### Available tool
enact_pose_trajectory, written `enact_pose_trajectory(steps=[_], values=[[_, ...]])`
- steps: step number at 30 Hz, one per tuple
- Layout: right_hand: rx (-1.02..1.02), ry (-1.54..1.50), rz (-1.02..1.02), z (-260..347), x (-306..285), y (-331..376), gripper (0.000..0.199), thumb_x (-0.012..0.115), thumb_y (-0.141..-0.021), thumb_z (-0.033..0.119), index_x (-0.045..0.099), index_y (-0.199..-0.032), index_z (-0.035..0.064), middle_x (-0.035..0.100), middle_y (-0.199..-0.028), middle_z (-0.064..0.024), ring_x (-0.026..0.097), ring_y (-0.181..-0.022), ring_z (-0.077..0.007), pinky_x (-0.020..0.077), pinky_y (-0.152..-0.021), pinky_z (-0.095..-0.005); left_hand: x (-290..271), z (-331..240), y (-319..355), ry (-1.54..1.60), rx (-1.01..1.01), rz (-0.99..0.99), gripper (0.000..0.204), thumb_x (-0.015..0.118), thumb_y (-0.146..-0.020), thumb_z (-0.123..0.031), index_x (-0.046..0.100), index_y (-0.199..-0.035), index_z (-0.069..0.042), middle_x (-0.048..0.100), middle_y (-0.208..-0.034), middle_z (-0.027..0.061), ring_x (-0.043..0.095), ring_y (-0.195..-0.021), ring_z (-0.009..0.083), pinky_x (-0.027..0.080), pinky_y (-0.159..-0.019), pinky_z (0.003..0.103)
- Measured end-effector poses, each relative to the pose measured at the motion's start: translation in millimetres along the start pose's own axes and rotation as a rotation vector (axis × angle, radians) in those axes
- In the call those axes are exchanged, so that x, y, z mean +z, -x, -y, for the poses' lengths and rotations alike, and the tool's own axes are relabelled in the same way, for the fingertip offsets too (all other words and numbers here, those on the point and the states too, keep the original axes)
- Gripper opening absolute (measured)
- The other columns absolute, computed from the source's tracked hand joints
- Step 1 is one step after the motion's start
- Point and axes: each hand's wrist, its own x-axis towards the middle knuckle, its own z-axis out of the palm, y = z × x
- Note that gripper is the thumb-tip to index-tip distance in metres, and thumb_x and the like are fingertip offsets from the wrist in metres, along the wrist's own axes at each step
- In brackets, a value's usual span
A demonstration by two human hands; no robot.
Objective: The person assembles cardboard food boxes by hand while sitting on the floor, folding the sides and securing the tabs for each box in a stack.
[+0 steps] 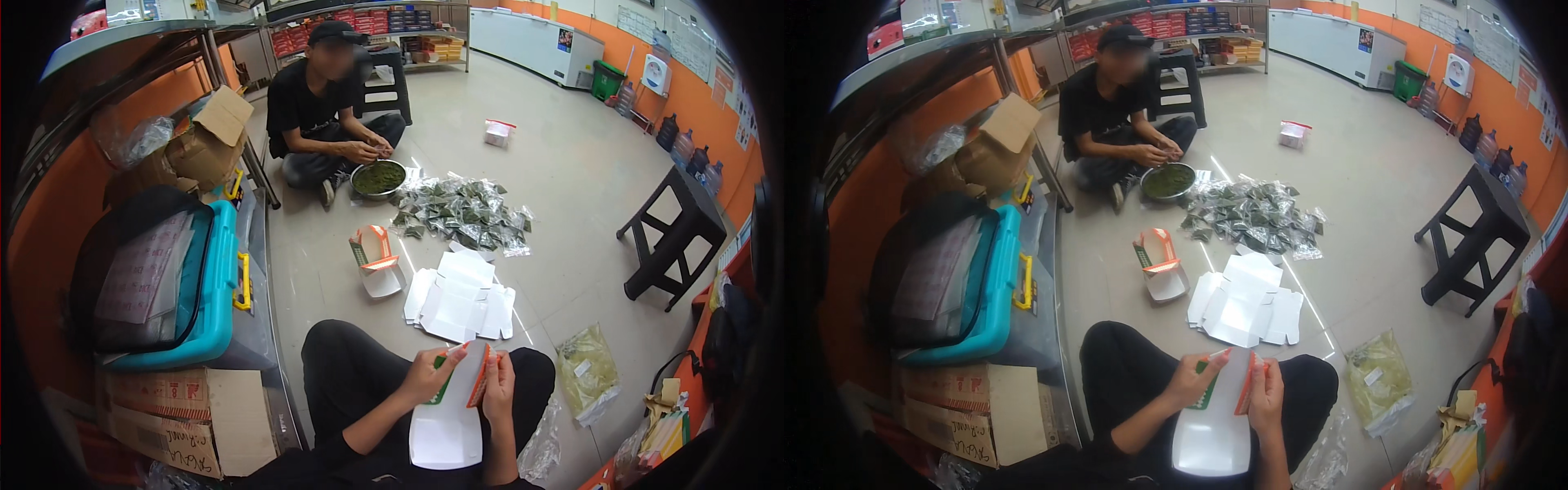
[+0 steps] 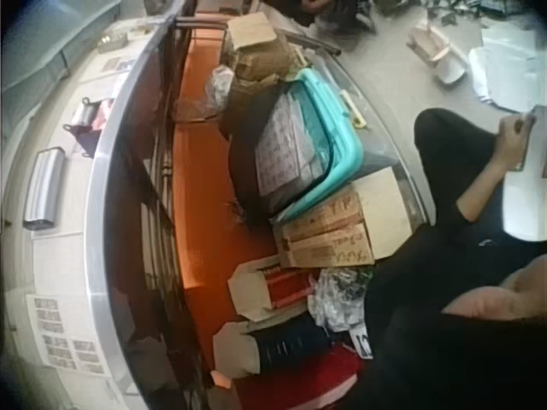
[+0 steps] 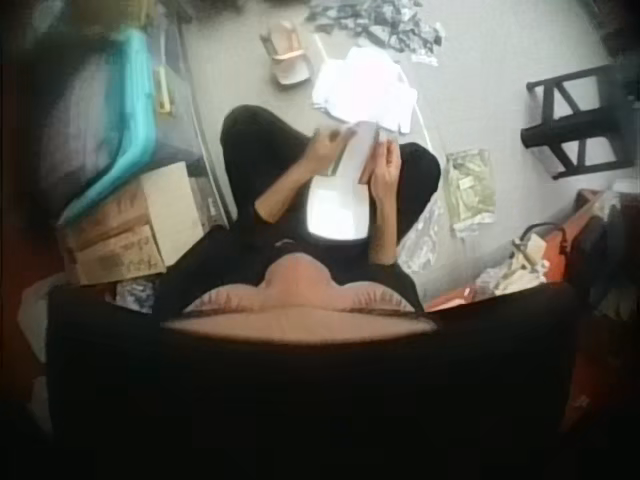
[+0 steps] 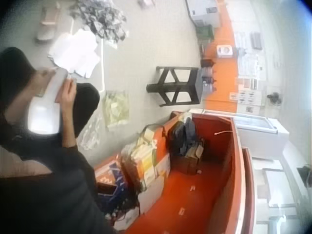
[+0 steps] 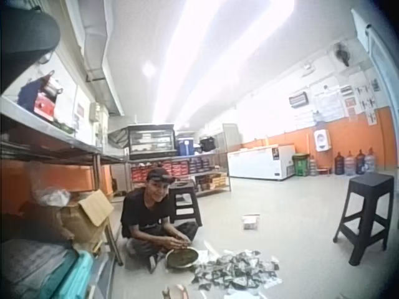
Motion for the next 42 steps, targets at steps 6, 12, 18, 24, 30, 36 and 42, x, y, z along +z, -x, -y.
enact_pose_trajectory(steps=[6,12,18,24,30,36,42], values=[[0.129,0.143,0.105,17,-37,-20,0.018,0.050,-0.096,0.015,0.058,-0.088,0.0002,0.056,-0.075,0.0025,0.046,-0.066,-0.0022,0.0368,-0.057,-0.0179,-49,-13,-63,0.132,0.100,0.124,0.034,0.036,-0.099,-0.025,0.055,-0.110,0.002,0.060,-0.103,0.0121,0.056,-0.091,0.0213,0.043,-0.086,0.034],[0.028,0.118,0.055,32,-47,-69,0.025,0.045,-0.097,0.026,0.053,-0.092,0.0030,0.059,-0.065,-0.0039,0.059,-0.052,-0.0108,0.0439,-0.045,-0.0183,-181,31,-170,-0.939,-0.189,-0.337,0.122,0.077,-0.056,-0.061,0.010,-0.146,-0.013,0.009,-0.147,0.0279,0.015,-0.135,0.0452,0.019,-0.108,0.050],[0.013,-0.178,-0.161,-38,-66,-108,0.026,0.044,-0.098,0.029,0.052,-0.098,0.0045,0.061,-0.079,-0.0047,0.062,-0.055,-0.0136,0.0482,-0.050,-0.0204,-229,87,-220,-1.516,-0.163,-0.029,0.158,0.086,-0.029,-0.058,-0.016,-0.144,-0.021,-0.005,-0.149,0.0253,0.004,-0.138,0.0435,0.013,-0.108,0.058],[0.208,-0.119,-0.246,-75,-79,-107,0.029,0.048,-0.095,0.034,0.053,-0.099,0.0057,0.060,-0.074,-0.0022,0.060,-0.053,-0.0089,0.0441,-0.047,-0.0176,-230,126,-224,-1.127,-0.021,-0.139,0.138,0.088,-0.038,-0.047,0.003,-0.143,-0.024,0.026,-0.144,0.0143,0.029,-0.132,0.0344,0.018,-0.106,0.064],[0.146,0.026,-0.103,-77,-70,-106,0.031,0.048,-0.096,0.035,0.055,-0.094,0.0042,0.058,-0.066,-0.0021,0.059,-0.050,-0.0095,0.0428,-0.045,-0.0184,-199,127,-214,-0.677,-0.008,-0.233,0.102,0.083,-0.057,-0.039,0.023,-0.138,-0.024,0.044,-0.129,0.0098,0.052,-0.113,0.0323,0.044,-0.092,0.045],[0.175,-0.006,-0.108,-76,-74,-105,0.027,0.046,-0.097,0.025,0.054,-0.097,-0.0015,0.059,-0.075,-0.0059,0.059,-0.051,-0.0107,0.0419,-0.045,-0.0190,-182,113,-205,-0.922,0.005,-0.261,0.053,0.073,-0.071,-0.035,0.054,-0.117,-0.017,0.052,-0.102,0.0082,0.058,-0.095,0.0301,0.048,-0.078,0.042],[0.179,0.010,-0.097,-80,-75,-105,0.028,0.046,-0.097,0.026,0.053,-0.097,-0.0010,0.060,-0.075,-0.0063,0.059,-0.051,-0.0109,0.0424,-0.045,-0.0192,-184,117,-206,-0.960,-0.016,-0.439,0.026,0.061,-0.082,-0.030,0.061,-0.102,-0.014,0.055,-0.097,0.0097,0.060,-0.087,0.0323,0.048,-0.074,0.044]])
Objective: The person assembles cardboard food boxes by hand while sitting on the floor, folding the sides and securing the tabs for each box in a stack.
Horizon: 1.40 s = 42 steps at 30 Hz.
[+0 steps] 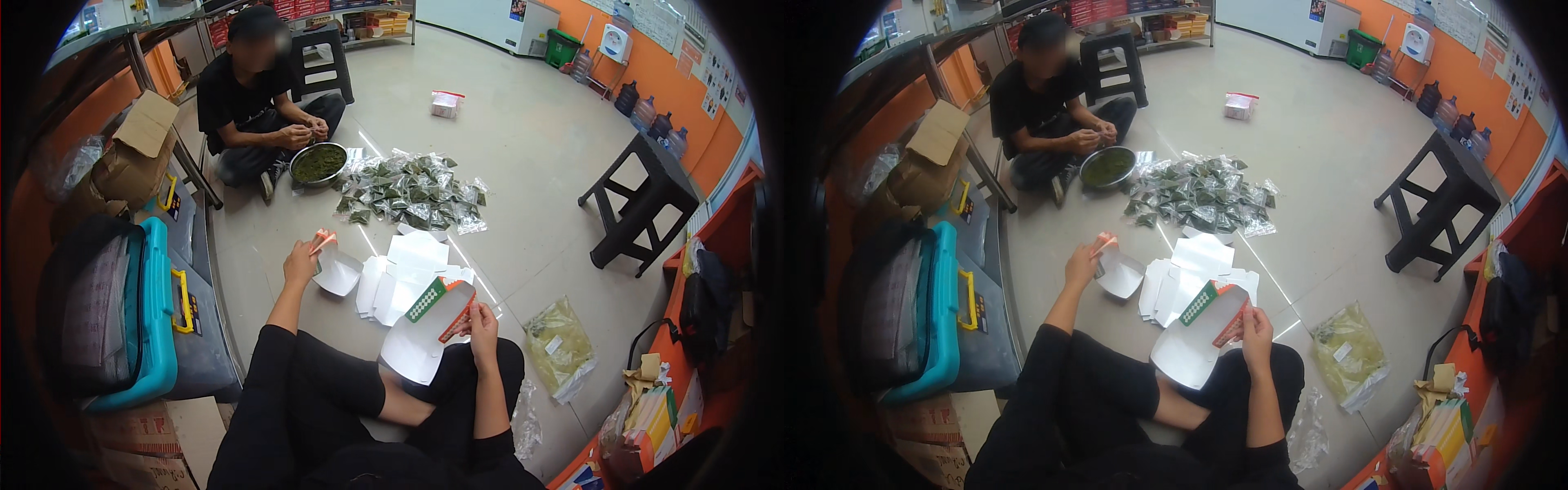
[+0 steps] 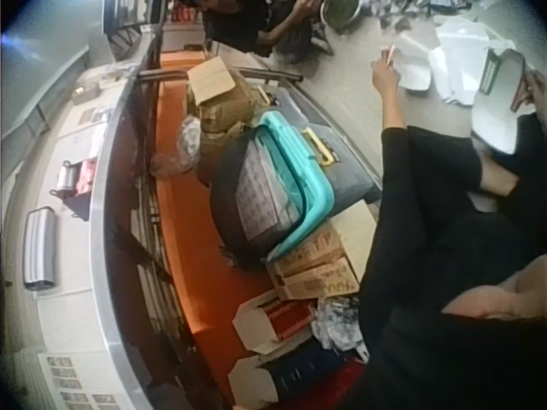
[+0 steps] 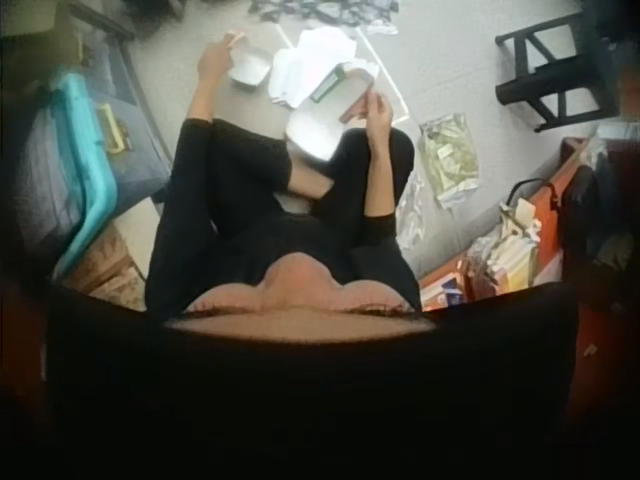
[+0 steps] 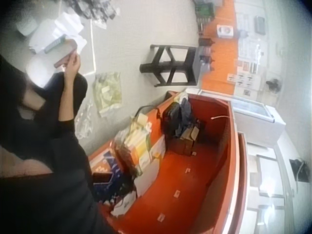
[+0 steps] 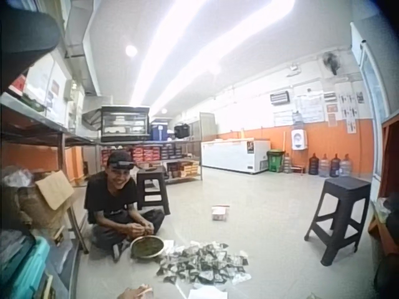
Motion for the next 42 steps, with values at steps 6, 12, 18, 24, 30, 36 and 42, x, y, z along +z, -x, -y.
enact_pose_trajectory(steps=[6,12,18,24,30,36,42], values=[[0.002,0.007,0.006,-3,1,-1,0.029,0.047,-0.097,0.027,0.054,-0.096,-0.0004,0.060,-0.074,-0.0060,0.059,-0.052,-0.0108,0.0427,-0.047,-0.0193,-20,-8,-6,0.118,-0.098,-0.227,0.024,0.059,-0.083,-0.031,0.063,-0.088,-0.007,0.058,-0.087,0.0136,0.058,-0.084,0.0349,0.046,-0.071,0.043],[-0.011,0.024,0.006,4,5,0,0.029,0.046,-0.097,0.031,0.053,-0.094,0.0034,0.060,-0.075,-0.0039,0.063,-0.062,-0.0117,0.0442,-0.053,-0.0196,-51,-67,15,0.293,-0.028,-0.320,0.025,0.069,-0.079,-0.030,0.065,-0.085,-0.006,0.054,-0.076,0.0089,0.056,-0.067,0.0293,0.045,-0.062,0.039],[-0.086,-0.094,0.041,19,19,7,0.027,0.044,-0.098,0.027,0.053,-0.100,0.0016,0.061,-0.082,-0.0055,0.062,-0.071,-0.0125,0.0467,-0.065,-0.0235,-49,-134,70,0.646,0.179,-0.149,0.022,0.075,-0.072,-0.019,0.067,-0.089,-0.007,0.055,-0.074,0.0080,0.058,-0.067,0.0224,0.046,-0.057,0.032],[-0.314,0.075,0.080,19,48,1,0.016,0.044,-0.097,0.013,0.051,-0.102,-0.0008,0.060,-0.091,-0.0096,0.059,-0.084,-0.0158,0.0468,-0.079,-0.0281,-21,-154,88,0.620,0.414,0.073,0.019,0.070,-0.073,-0.017,0.067,-0.089,-0.006,0.056,-0.075,0.0074,0.060,-0.070,0.0224,0.046,-0.062,0.032],[-0.365,0.039,0.061,8,66,-9,0.019,0.044,-0.098,0.017,0.047,-0.107,0.0005,0.061,-0.089,-0.0081,0.061,-0.082,-0.0144,0.0480,-0.078,-0.0275,1,-150,86,0.929,0.338,0.247,0.018,0.063,-0.084,-0.019,0.063,-0.091,-0.002,0.058,-0.080,0.0050,0.056,-0.071,0.0165,0.043,-0.064,0.030],[-0.478,0.147,-0.065,7,101,-29,0.014,0.049,-0.094,0.012,0.052,-0.097,-0.0012,0.060,-0.080,-0.0087,0.059,-0.072,-0.0139,0.0459,-0.069,-0.0267,-2,-142,80,1.179,0.112,0.418,0.037,0.048,-0.095,-0.037,0.055,-0.107,-0.002,0.059,-0.096,0.0022,0.052,-0.090,0.0075,0.043,-0.078,0.024],[-0.485,0.170,-0.116,-6,122,-46,0.013,0.051,-0.093,0.012,0.053,-0.097,-0.0006,0.060,-0.080,-0.0096,0.061,-0.070,-0.0153,0.0472,-0.063,-0.0266,-8,-133,73,1.219,0.113,0.449,0.053,0.040,-0.095,-0.048,0.045,-0.122,-0.003,0.056,-0.110,0.0043,0.051,-0.101,0.0095,0.042,-0.085,0.025]])
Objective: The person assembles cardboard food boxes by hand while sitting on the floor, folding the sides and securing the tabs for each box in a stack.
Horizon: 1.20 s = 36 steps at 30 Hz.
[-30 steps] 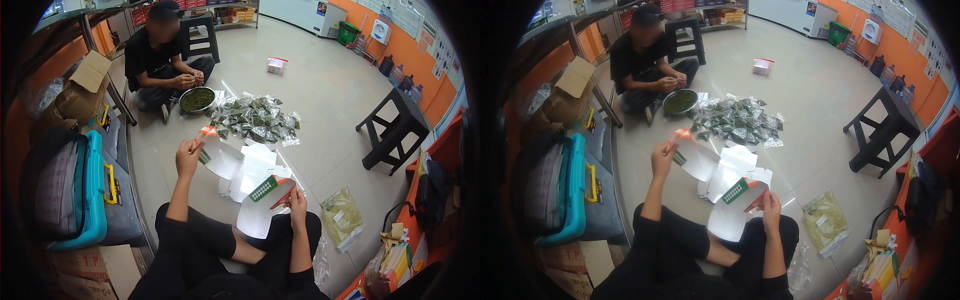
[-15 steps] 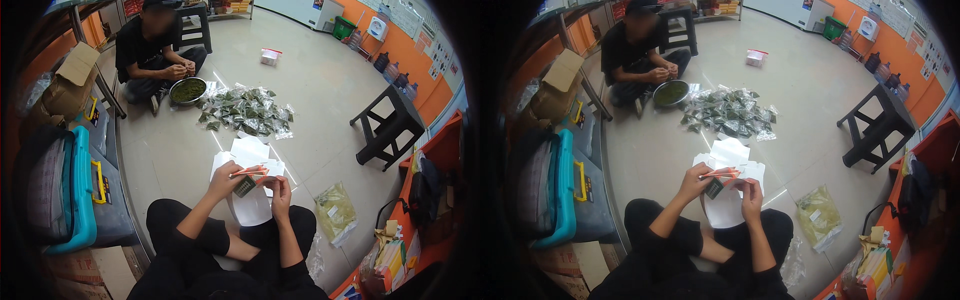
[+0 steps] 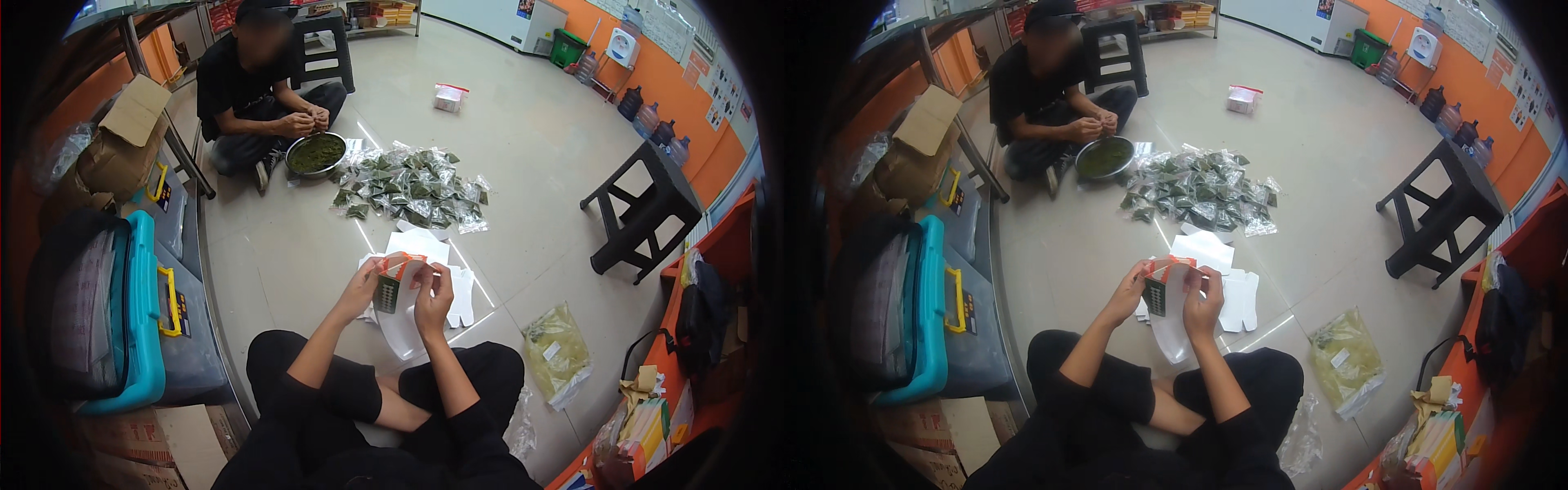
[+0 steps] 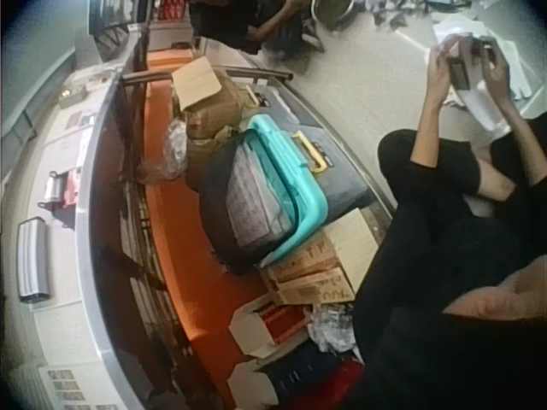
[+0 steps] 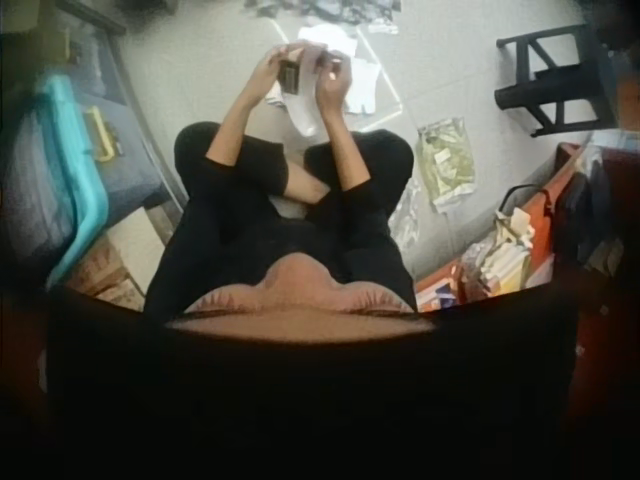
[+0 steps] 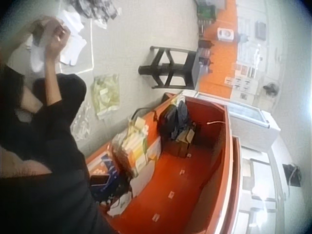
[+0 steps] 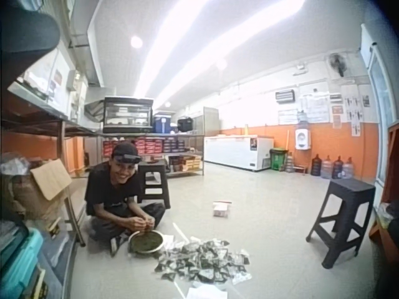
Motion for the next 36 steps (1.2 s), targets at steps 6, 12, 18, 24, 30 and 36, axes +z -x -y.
enact_pose_trajectory(steps=[6,12,18,24,30,36], values=[[-0.067,-0.010,-0.053,-16,-5,-2,0.013,0.049,-0.093,0.007,0.052,-0.102,-0.0019,0.059,-0.092,-0.0120,0.062,-0.074,-0.0164,0.0491,-0.064,-0.0270,23,-11,15,-0.237,0.106,0.115,0.047,0.065,-0.086,-0.022,0.045,-0.125,-0.007,0.055,-0.114,0.0059,0.051,-0.103,0.0118,0.042,-0.087,0.027],[0.129,-0.252,0.127,-4,-5,-1,0.030,0.051,-0.093,0.010,0.041,-0.121,0.0008,0.052,-0.116,-0.0144,0.061,-0.078,-0.0165,0.0487,-0.070,-0.0266,23,3,7,-0.234,0.121,-0.182,0.031,0.065,-0.082,-0.007,0.059,-0.112,0.001,0.064,-0.088,0.0047,0.057,-0.082,0.0107,0.046,-0.077,0.026],[-0.094,0.875,0.009,-17,-25,7,0.063,0.062,-0.080,0.021,0.034,-0.131,-0.0034,0.050,-0.115,-0.0236,0.050,-0.103,-0.0391,0.0396,-0.089,-0.0436,-8,32,-15,-0.201,0.141,-0.395,0.037,0.065,-0.084,-0.012,0.054,-0.116,0.003,0.064,-0.098,0.0069,0.058,-0.088,0.0117,0.046,-0.078,0.026],[0.548,0.730,0.387,-69,-32,13,0.042,0.038,-0.093,0.032,0.050,-0.111,-0.0045,0.057,-0.103,-0.0265,0.054,-0.098,-0.0444,0.0427,-0.085,-0.0486,-11,66,-25,-0.040,-0.133,-0.456,0.042,0.069,-0.082,-0.024,0.053,-0.114,-0.001,0.061,-0.099,0.0053,0.057,-0.089,0.0123,0.045,-0.079,0.027],[0.517,0.827,0.262,-93,-17,24,0.037,0.031,-0.095,0.026,0.054,-0.099,-0.0030,0.058,-0.101,-0.0256,0.055,-0.096,-0.0429,0.0425,-0.082,-0.0506,-19,96,-31,-0.083,-0.286,-0.383,0.050,0.068,-0.082,-0.035,0.054,-0.117,-0.002,0.061,-0.101,0.0054,0.057,-0.091,0.0131,0.044,-0.081,0.026],[0.389,0.836,0.150,-98,-17,31,0.035,0.034,-0.094,0.024,0.051,-0.094,-0.0059,0.057,-0.094,-0.0286,0.056,-0.088,-0.0449,0.0427,-0.077,-0.0510,-15,94,-28,-0.140,-0.310,-0.266,0.052,0.066,-0.083,-0.038,0.054,-0.118,-0.002,0.062,-0.102,0.0065,0.058,-0.091,0.0148,0.045,-0.080,0.028]])
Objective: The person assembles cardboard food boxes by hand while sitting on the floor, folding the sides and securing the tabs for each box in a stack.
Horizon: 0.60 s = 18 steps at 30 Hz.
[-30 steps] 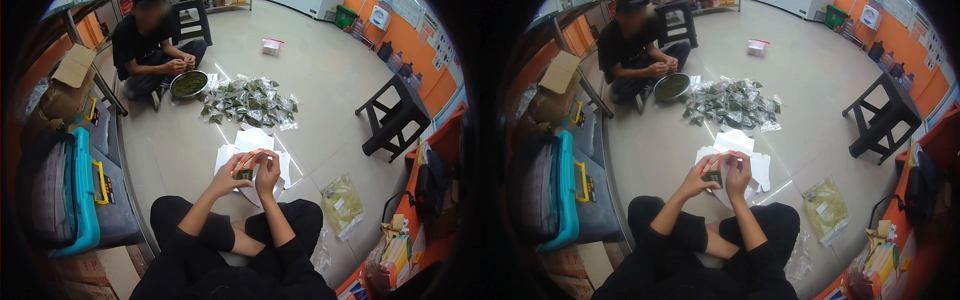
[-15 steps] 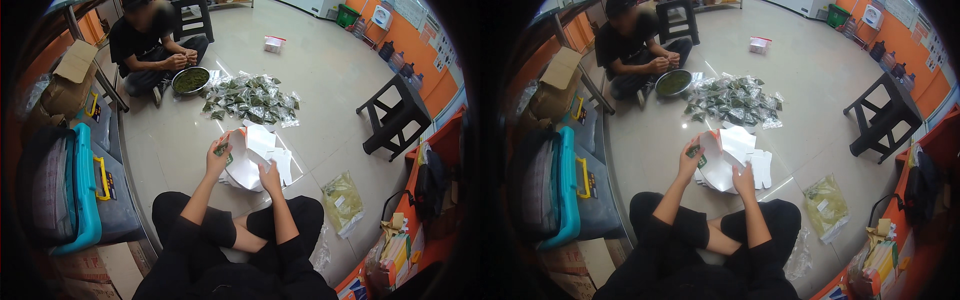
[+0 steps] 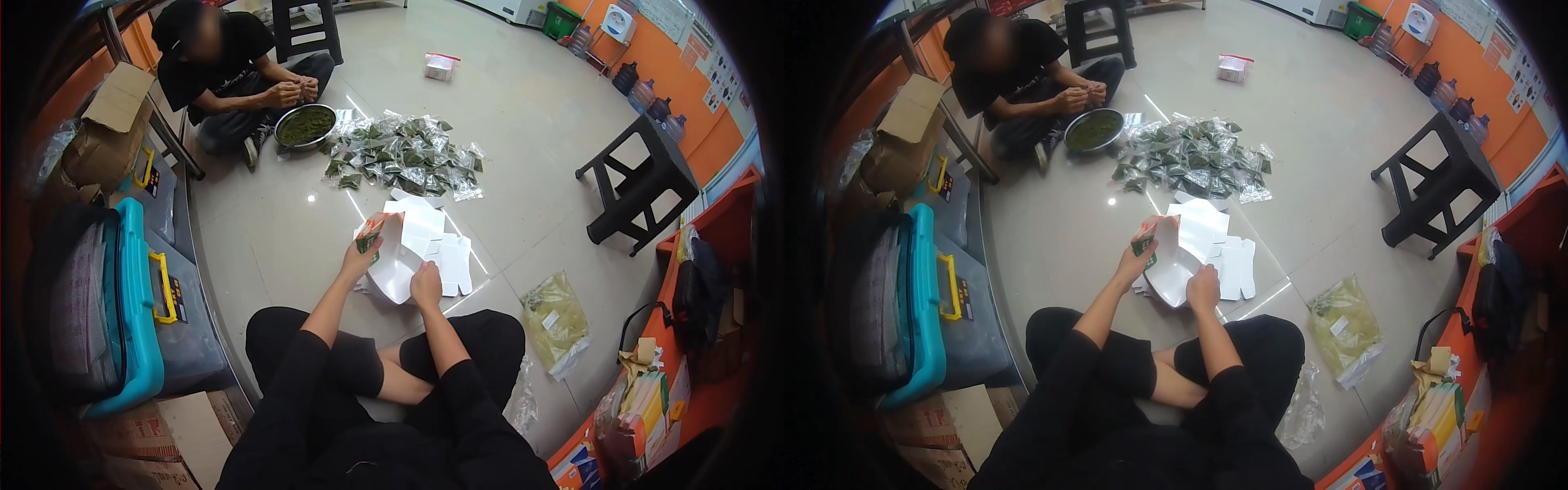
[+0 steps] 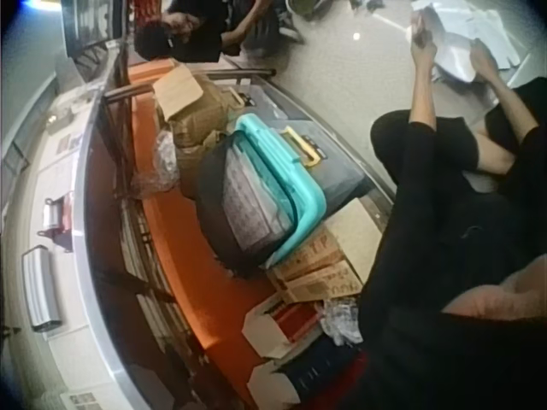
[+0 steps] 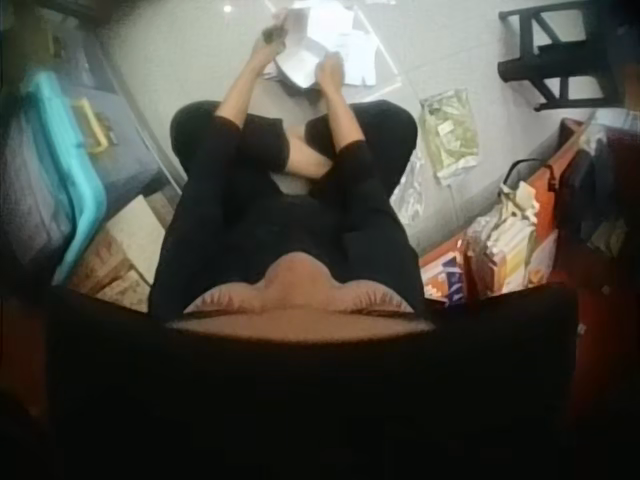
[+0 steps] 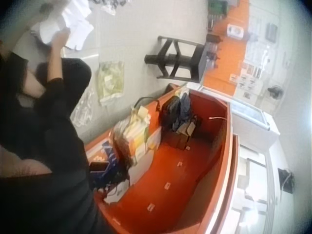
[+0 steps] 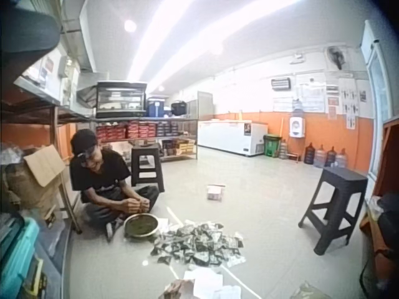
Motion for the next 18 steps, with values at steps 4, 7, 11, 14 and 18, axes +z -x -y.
enact_pose_trajectory(steps=[4,7,11,14,18], values=[[0.015,0.072,0.021,2,6,6,0.031,0.037,-0.094,0.024,0.048,-0.097,-0.0045,0.055,-0.100,-0.0268,0.057,-0.088,-0.0429,0.0438,-0.077,-0.0510,-7,29,-3,-0.409,0.096,0.032,0.047,0.068,-0.080,-0.038,0.060,-0.112,-0.005,0.065,-0.102,0.0143,0.063,-0.093,0.0243,0.047,-0.080,0.034],[-0.035,0.234,0.098,-3,13,10,0.030,0.039,-0.094,0.026,0.047,-0.099,-0.0030,0.053,-0.106,-0.0254,0.057,-0.092,-0.0419,0.0451,-0.078,-0.0504,-8,50,-7,-0.511,-0.008,0.049,0.044,0.068,-0.079,-0.039,0.062,-0.107,-0.006,0.065,-0.102,0.0188,0.062,-0.097,0.0322,0.047,-0.081,0.038],[0.010,0.308,0.164,-3,14,6,0.035,0.041,-0.093,0.030,0.047,-0.104,-0.0026,0.050,-0.107,-0.0244,0.056,-0.096,-0.0400,0.0453,-0.080,-0.0485,-11,61,-19,-0.543,0.013,0.054,0.042,0.068,-0.078,-0.039,0.064,-0.105,-0.007,0.065,-0.100,0.0187,0.062,-0.096,0.0346,0.048,-0.079,0.039],[0.045,0.088,0.157,2,15,1,0.042,0.039,-0.094,0.035,0.047,-0.107,-0.0038,0.049,-0.106,-0.0269,0.054,-0.094,-0.0426,0.0434,-0.082,-0.0487,-19,58,-32,-0.452,-0.015,0.035,0.040,0.067,-0.078,-0.036,0.064,-0.102,-0.005,0.065,-0.097,0.0203,0.061,-0.097,0.0351,0.048,-0.079,0.039],[0.019,-0.145,0.088,10,7,1,0.048,0.035,-0.095,0.041,0.050,-0.105,-0.0042,0.047,-0.111,-0.0288,0.053,-0.092,-0.0435,0.0408,-0.082,-0.0469,-38,49,-44,-0.238,0.045,-0.264,0.027,0.066,-0.077,-0.021,0.064,-0.098,-0.003,0.067,-0.089,0.0163,0.064,-0.082,0.0260,0.048,-0.074,0.035]])
